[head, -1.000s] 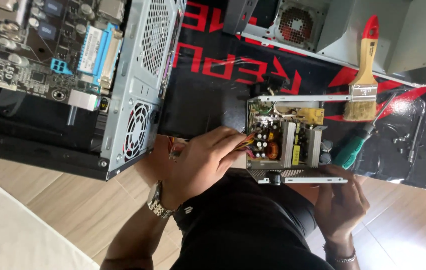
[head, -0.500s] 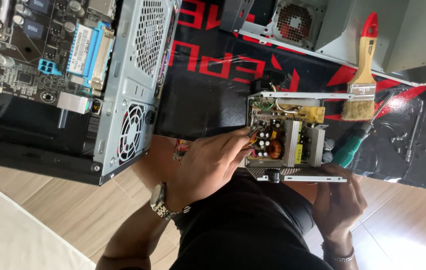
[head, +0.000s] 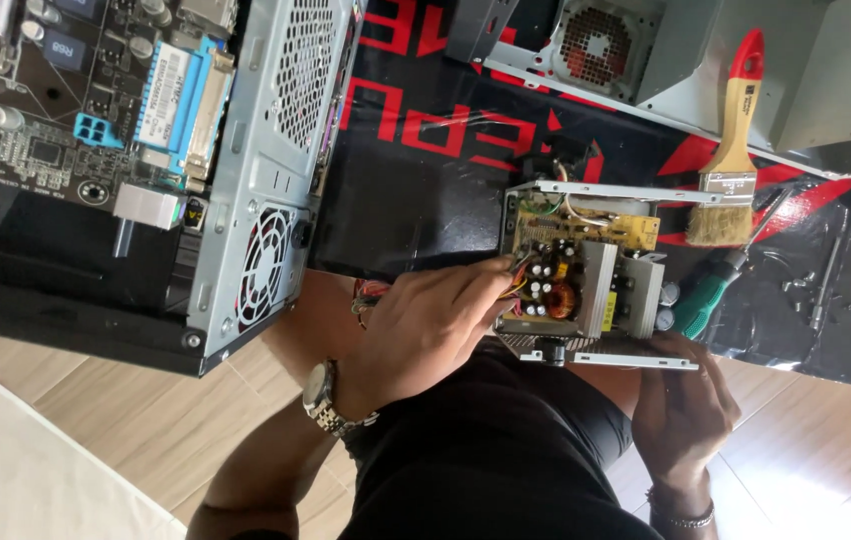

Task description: Cleaning and inspecting internal computer components like the power supply and motherboard using a brush and screwdriver.

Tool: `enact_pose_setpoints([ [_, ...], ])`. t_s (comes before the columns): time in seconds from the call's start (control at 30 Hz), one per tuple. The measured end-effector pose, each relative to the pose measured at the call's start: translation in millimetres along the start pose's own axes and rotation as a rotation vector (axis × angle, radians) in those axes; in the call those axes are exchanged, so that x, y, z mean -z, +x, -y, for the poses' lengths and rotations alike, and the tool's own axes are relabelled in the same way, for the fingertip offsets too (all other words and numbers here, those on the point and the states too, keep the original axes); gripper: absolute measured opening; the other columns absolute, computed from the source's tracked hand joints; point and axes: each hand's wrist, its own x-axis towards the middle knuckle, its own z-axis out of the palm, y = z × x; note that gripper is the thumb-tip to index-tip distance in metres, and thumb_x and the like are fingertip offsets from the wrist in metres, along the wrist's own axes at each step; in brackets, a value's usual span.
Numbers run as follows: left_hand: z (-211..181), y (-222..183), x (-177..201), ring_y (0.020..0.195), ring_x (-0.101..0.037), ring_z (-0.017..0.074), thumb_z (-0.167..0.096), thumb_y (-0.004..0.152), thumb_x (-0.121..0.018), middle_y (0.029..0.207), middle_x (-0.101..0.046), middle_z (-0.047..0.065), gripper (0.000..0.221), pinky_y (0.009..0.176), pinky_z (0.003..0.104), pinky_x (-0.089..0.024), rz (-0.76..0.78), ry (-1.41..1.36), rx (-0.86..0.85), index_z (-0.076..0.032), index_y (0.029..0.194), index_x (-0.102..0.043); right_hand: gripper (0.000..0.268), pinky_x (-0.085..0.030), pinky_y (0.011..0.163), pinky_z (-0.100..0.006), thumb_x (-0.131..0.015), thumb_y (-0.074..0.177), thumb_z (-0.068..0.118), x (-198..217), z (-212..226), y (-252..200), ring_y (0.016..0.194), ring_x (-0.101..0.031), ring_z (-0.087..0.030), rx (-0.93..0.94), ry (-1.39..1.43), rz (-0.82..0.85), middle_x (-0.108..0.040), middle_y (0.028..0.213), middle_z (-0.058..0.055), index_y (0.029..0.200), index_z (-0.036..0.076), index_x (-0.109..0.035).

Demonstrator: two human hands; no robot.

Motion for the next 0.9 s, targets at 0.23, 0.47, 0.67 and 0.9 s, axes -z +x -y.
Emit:
enact_pose_setpoints([
  [0.23,1,15,11,0.088,-0.074,0.0264,-0.006,0.100,-0.072,0.112,-0.074,0.013,0.015,0.070,0.041,-0.058,0.021,-0.103,-0.027,-0.003,0.105,-0.058,0.012,-0.058,0.075,-0.036,-0.066,0.100,-0.018,1,-6,-4,0.088,-0.071,-0.029,-0.002,-0.044,0.022,-0.073,0.107,-0.025,0.108,-0.011,-0.070],
  [0.47,11,18,3,0.070,-0.067,0.0281,-0.011,0.103,-0.069,0.085,-0.067,0.008,0.016,0.053,0.043,-0.045,0.023,-0.124,-0.038,-0.006,0.101,-0.053,0.007,-0.059,0.080,-0.039,-0.065,0.105,-0.011,5,7,5,0.092,-0.073,-0.033,0.011,-0.065,0.045,-0.074,0.106,-0.025,0.106,-0.012,-0.072],
  [0.67,5,22,9,0.059,-0.062,0.0238,-0.009,0.104,-0.066,0.074,-0.062,0.007,0.022,0.048,0.040,-0.043,0.053,-0.141,-0.020,-0.007,0.092,-0.048,0.007,-0.054,0.066,-0.031,-0.068,0.106,-0.010,4,5,3,0.074,-0.068,-0.023,-0.007,-0.053,0.043,-0.074,0.103,-0.023,0.110,-0.012,-0.072],
  [0.9,-2,23,12,0.064,-0.062,0.0195,-0.006,0.105,-0.061,0.076,-0.060,0.000,0.020,0.056,0.037,-0.043,0.005,-0.076,-0.012,-0.011,0.091,-0.048,0.006,-0.056,0.073,-0.033,-0.068,0.105,-0.011,5,5,7,0.086,-0.071,-0.028,0.002,-0.035,0.047,-0.073,0.104,-0.024,0.110,-0.012,-0.070],
])
